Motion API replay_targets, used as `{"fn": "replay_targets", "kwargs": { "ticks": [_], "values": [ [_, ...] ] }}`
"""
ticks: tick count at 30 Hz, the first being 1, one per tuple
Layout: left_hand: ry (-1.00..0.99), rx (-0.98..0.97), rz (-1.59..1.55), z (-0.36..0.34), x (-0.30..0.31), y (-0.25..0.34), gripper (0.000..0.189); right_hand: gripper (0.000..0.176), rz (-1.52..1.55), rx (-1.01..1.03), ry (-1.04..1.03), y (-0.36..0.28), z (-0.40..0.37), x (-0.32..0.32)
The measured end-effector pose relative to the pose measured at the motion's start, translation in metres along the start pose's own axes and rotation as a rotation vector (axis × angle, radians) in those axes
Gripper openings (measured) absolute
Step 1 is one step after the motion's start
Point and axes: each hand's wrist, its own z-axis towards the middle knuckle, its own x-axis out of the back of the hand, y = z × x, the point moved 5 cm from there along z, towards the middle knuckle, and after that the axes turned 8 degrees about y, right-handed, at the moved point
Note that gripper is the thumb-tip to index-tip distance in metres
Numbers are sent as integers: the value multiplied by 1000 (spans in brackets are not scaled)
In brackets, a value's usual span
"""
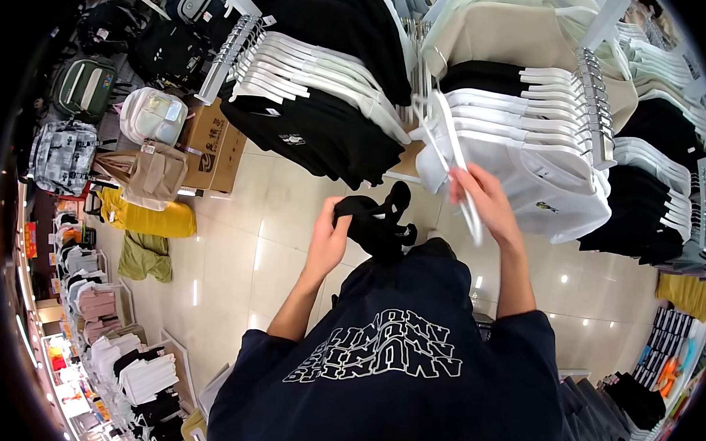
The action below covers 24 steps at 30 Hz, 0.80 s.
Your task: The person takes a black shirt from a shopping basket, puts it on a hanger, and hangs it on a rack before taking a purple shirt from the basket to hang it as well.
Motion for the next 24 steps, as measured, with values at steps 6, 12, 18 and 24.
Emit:
{"fn": "replay_targets", "kwargs": {
  "ticks": [6, 12, 18, 24],
  "values": [
    [6, 64, 149, 29, -14, 14, 21, 31, -60, -119, -97, -5, -77, 99],
    [126, -224, 361, 53, -29, 52, 22, 25, -132, -138, -65, -17, -115, 188],
    [456, -758, 895, 66, -23, 128, 32, 32, -134, -10, -78, -13, -117, 255],
    [225, -230, 400, 90, -22, 94, 23, 26, -201, 80, -145, -12, -113, 256]
  ]
}}
